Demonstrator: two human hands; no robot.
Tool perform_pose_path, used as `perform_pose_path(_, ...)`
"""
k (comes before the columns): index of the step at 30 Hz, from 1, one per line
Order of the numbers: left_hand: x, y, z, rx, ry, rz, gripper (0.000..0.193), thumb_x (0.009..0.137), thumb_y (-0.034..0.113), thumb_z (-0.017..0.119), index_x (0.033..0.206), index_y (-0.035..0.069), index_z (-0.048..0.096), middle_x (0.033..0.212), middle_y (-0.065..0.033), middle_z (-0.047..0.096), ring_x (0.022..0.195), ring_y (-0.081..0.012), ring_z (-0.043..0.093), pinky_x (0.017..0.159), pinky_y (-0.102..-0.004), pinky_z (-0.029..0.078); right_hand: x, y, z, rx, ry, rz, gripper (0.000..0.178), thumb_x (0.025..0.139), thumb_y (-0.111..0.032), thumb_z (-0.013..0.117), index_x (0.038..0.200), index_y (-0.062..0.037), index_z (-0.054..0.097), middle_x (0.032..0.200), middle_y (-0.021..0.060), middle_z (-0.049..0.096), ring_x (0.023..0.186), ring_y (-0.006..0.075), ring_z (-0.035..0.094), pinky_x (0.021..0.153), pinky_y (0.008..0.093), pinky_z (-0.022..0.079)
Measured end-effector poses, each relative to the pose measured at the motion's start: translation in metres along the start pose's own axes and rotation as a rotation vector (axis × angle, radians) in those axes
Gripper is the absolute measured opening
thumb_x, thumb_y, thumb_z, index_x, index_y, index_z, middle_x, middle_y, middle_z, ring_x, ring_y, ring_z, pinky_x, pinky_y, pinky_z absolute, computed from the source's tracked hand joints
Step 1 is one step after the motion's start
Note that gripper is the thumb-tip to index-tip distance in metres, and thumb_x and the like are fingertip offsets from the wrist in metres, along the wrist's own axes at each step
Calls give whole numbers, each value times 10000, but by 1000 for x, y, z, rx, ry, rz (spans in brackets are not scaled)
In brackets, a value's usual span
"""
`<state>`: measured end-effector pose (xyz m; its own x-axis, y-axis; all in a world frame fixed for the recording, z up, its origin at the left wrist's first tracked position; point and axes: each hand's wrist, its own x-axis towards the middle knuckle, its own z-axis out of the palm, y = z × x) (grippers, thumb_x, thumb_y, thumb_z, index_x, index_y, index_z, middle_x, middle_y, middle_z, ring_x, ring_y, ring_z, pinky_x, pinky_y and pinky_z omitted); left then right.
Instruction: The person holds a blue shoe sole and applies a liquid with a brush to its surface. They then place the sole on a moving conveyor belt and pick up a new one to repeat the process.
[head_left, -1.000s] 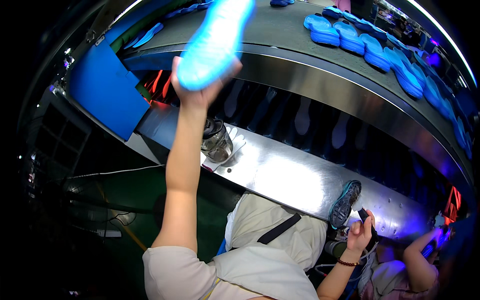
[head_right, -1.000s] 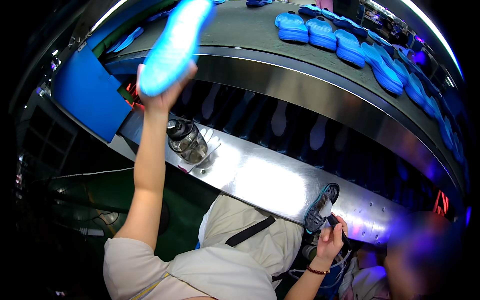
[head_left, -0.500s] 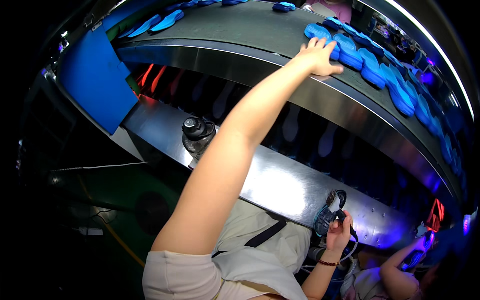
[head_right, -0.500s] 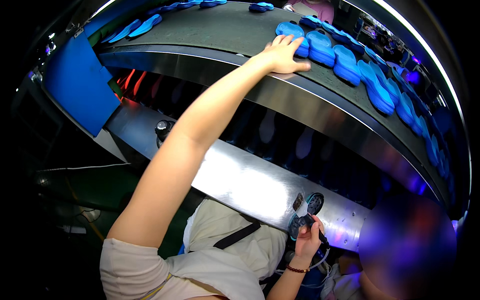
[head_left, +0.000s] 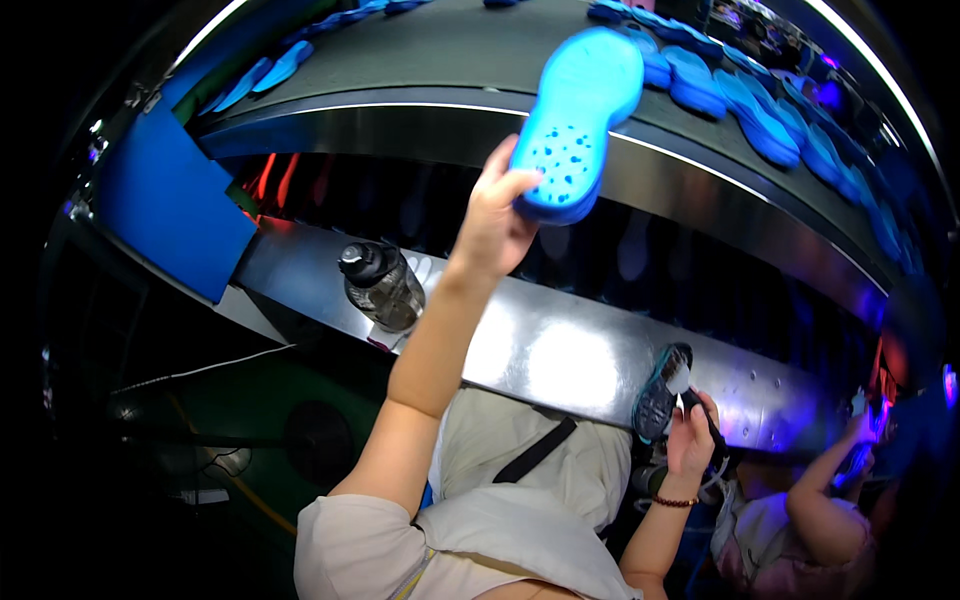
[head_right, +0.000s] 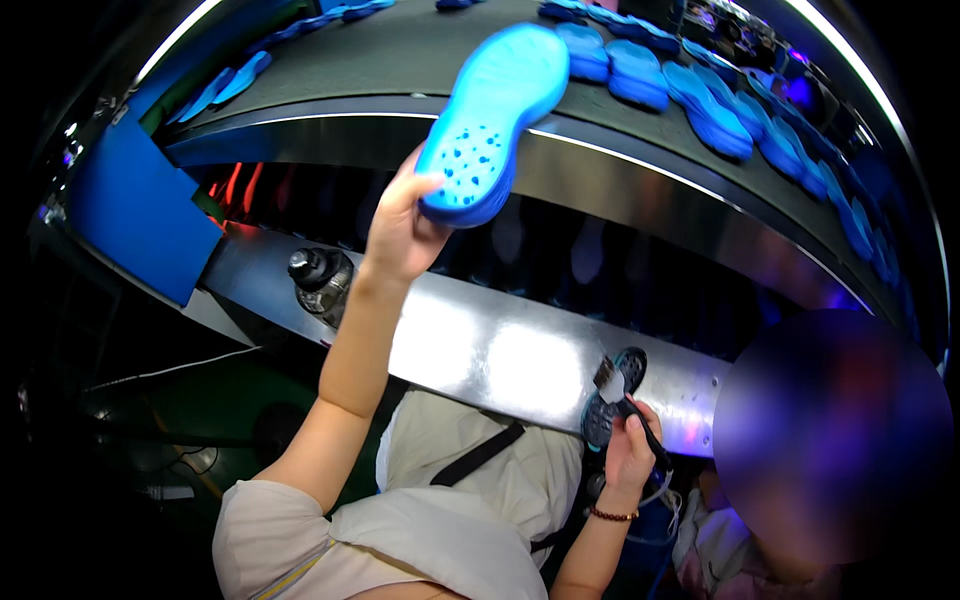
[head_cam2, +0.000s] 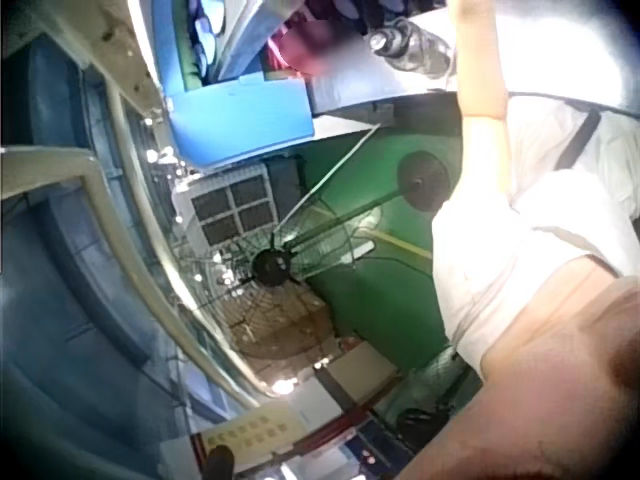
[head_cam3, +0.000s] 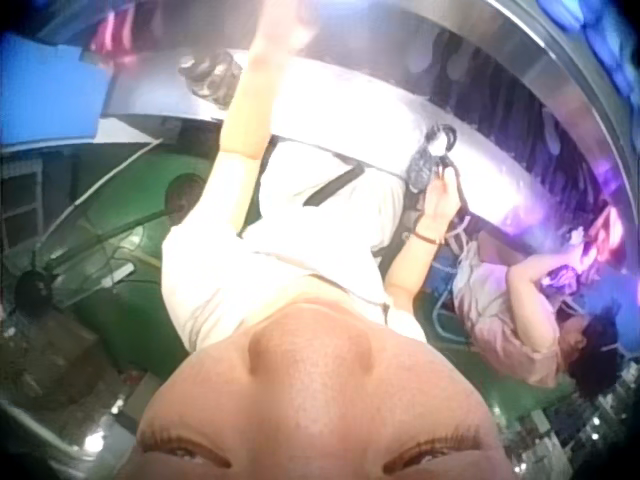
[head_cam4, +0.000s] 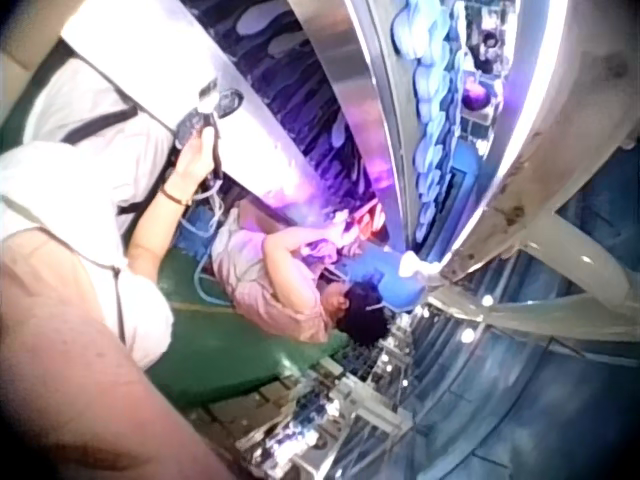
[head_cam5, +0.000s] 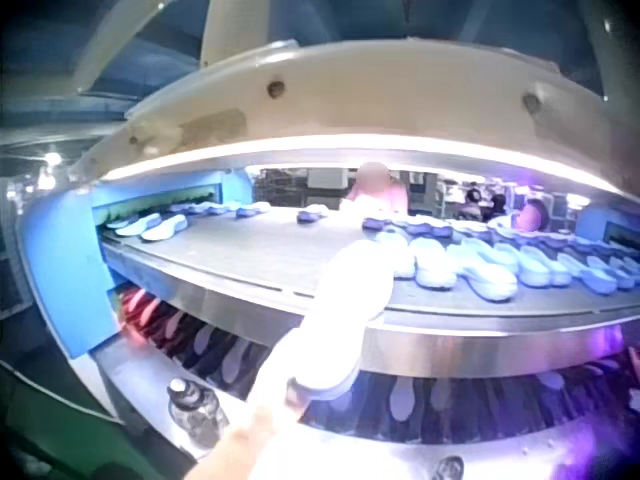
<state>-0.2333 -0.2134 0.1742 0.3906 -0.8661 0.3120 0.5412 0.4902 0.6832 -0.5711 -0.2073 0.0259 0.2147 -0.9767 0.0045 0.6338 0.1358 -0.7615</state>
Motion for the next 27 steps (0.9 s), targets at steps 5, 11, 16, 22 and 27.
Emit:
perform_pose_path(5, -77, -44, -51, -391, -296, -275, 682, 749, 285, 573, 1284, -20, 280, 1233, -217, 425, 1061, -304, 498, 920, -457, 391, -3, -9, -11, 5, -88, -54, 261, 798, -56, 531, 1049, 12, 513, 1075, 156, 546, 1002, 248, 519, 895, 345, 392)
perform_pose_path(11, -127, -119, -82, -387, -133, -780, 726, 772, 441, 516, 1288, -14, 285, 1207, -230, 440, 1094, -336, 468, 927, -446, 381, 1, -1, 29, -177, -208, 117, 246, 735, -5, 540, 964, 83, 560, 986, 202, 588, 935, 253, 562, 873, 330, 412)
perform_pose_path(16, -138, -131, -25, -537, -185, -862, 993, 693, 797, 93, 1300, 39, 299, 1196, -236, 442, 1095, -340, 464, 907, -462, 386, 34, 23, 47, -118, -190, 160, 213, 764, -14, 553, 966, 51, 580, 955, 164, 606, 893, 212, 570, 846, 320, 423)
perform_pose_path(22, -151, -151, -5, -467, -25, -870, 921, 750, 739, 58, 1255, 31, 363, 1098, -205, 516, 1025, -310, 508, 893, -432, 394, 58, 12, 74, -386, -106, -35, 184, 757, -26, 593, 929, 38, 609, 863, 110, 636, 819, 154, 593, 781, 249, 450)
perform_pose_path(27, -146, -159, -6, -215, 182, -771, 826, 771, 722, 155, 1293, 102, 313, 1309, -92, 349, 1207, -247, 331, 1015, -369, 254, 29, 18, 96, -1079, -361, -580, 165, 680, -55, 644, 842, -26, 635, 837, 115, 638, 774, 229, 611, 728, 311, 453)
